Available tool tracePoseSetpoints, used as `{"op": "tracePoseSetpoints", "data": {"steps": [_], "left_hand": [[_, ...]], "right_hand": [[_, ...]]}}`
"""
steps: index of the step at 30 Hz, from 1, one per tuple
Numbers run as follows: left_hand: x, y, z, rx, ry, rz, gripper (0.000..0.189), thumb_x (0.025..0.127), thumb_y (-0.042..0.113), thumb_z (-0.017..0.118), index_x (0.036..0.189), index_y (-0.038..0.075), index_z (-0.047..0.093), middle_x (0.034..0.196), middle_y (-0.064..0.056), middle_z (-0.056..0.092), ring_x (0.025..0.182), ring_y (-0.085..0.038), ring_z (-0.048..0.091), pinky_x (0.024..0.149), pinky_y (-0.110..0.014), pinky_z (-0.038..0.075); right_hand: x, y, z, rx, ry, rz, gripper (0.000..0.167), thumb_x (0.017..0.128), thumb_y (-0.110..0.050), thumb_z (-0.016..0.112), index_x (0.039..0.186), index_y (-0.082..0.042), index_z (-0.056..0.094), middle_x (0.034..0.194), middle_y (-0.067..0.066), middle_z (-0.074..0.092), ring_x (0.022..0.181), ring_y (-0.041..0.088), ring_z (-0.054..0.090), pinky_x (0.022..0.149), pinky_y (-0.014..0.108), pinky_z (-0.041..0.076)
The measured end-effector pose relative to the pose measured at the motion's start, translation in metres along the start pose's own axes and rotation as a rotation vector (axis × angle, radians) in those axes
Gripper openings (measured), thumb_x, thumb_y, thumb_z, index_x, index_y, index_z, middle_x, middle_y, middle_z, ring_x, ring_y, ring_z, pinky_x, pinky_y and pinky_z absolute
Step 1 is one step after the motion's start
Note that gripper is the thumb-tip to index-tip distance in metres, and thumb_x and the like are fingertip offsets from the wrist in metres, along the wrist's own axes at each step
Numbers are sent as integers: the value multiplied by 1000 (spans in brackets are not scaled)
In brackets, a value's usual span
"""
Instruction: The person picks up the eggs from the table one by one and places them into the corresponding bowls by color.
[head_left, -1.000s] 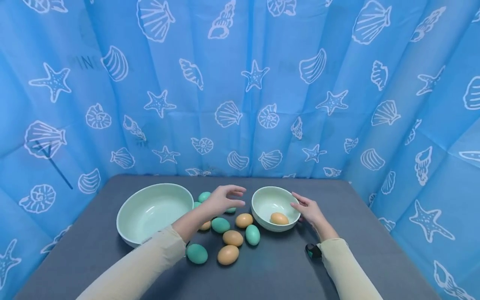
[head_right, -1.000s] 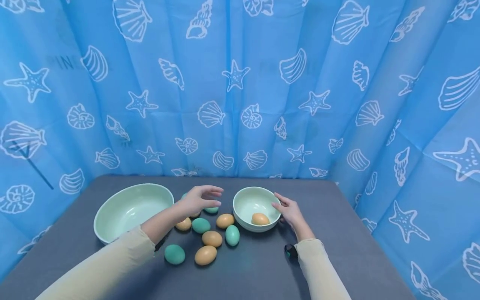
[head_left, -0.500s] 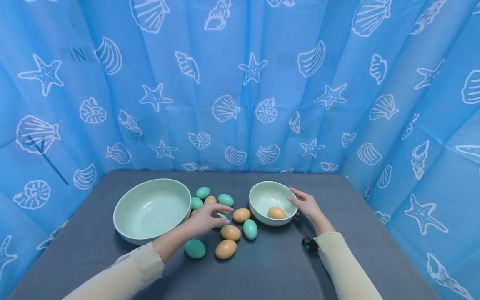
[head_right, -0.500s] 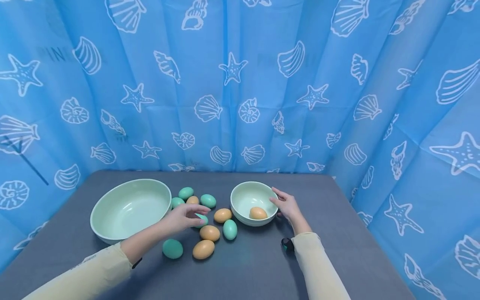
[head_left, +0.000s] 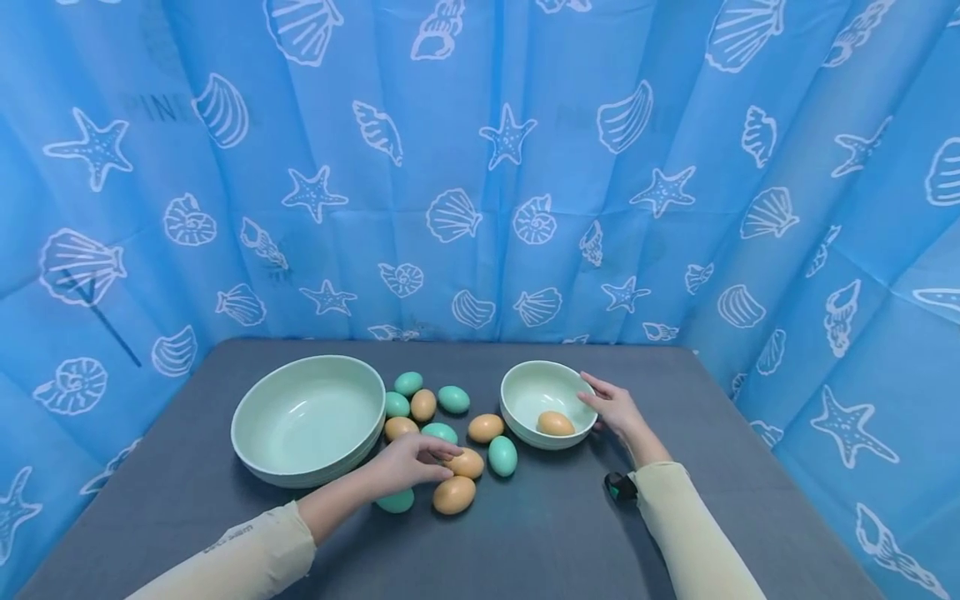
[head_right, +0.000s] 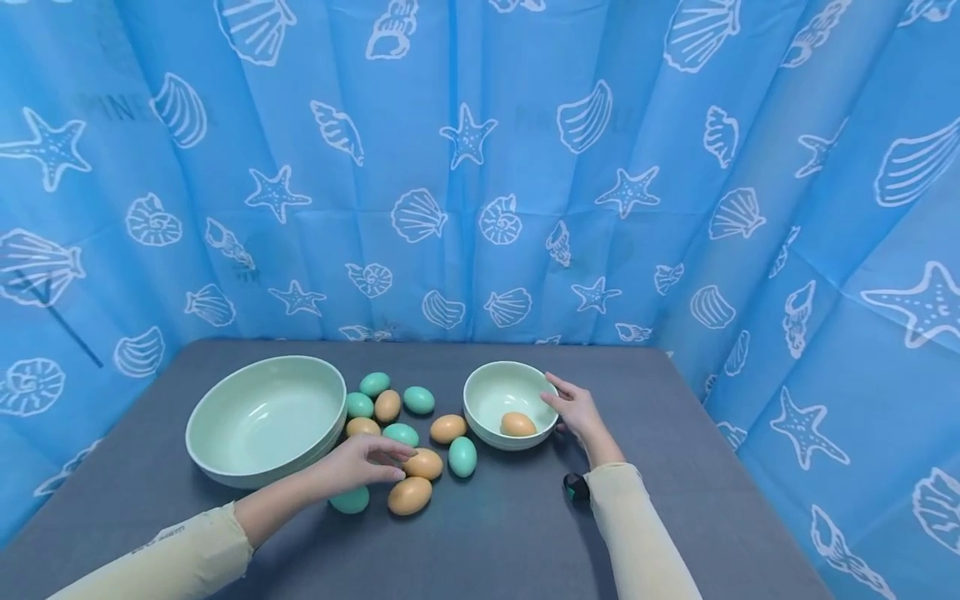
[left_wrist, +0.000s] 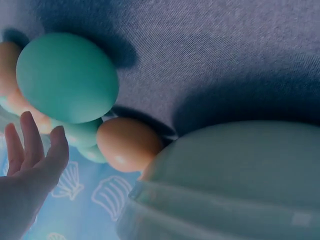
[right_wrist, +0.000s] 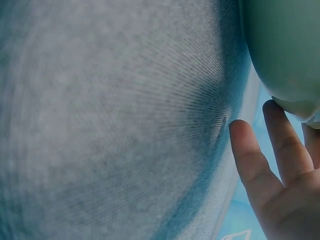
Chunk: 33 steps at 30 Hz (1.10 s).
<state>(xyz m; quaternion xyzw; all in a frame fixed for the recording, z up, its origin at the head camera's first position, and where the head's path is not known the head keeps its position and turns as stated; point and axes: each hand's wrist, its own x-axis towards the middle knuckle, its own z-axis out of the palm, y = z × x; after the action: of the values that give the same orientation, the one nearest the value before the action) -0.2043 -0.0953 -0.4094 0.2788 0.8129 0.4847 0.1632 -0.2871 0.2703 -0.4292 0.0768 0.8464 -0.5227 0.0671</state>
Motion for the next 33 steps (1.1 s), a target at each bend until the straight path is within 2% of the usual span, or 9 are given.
{"op": "tracePoseSetpoints", "data": {"steps": [6,12,15,19,23,33], "left_hand": [[-5,-6,4,-21,-45,-12,36,90,9,69,123,-5,63,117,-18,66,107,-37,62,80,-31,55],[-10,-14,8,17,-44,16,36,88,11,72,120,-4,66,116,-15,68,109,-37,60,87,-40,53],[-11,-16,9,51,-42,6,36,87,14,73,119,0,68,116,-12,68,112,-33,60,92,-45,51],[-9,-18,10,182,-27,1,34,85,23,75,117,10,72,117,-5,69,114,-25,60,98,-59,40],[-8,-21,13,288,-6,12,35,84,31,76,116,17,74,118,-2,69,111,-18,60,92,-65,32],[-5,-23,18,306,-5,18,38,82,21,77,120,19,72,118,0,69,111,-14,60,96,-72,23]], "right_hand": [[-2,3,0,7,-5,7,58,99,-30,58,151,-14,37,146,23,42,101,23,58,65,28,52],[0,3,2,1,-5,-1,57,100,-30,57,151,-14,37,147,22,42,106,26,55,65,27,52],[0,3,1,4,-8,1,57,100,-30,57,151,-15,36,147,22,41,108,27,54,65,27,52],[0,2,0,8,-9,6,57,100,-29,56,151,-15,35,148,22,40,111,29,53,65,27,52],[-1,1,0,12,-7,0,57,100,-28,57,151,-14,35,148,23,40,115,30,52,66,27,52],[1,0,1,1,-3,-9,58,99,-29,57,151,-13,36,147,23,41,112,29,53,64,26,51]]}}
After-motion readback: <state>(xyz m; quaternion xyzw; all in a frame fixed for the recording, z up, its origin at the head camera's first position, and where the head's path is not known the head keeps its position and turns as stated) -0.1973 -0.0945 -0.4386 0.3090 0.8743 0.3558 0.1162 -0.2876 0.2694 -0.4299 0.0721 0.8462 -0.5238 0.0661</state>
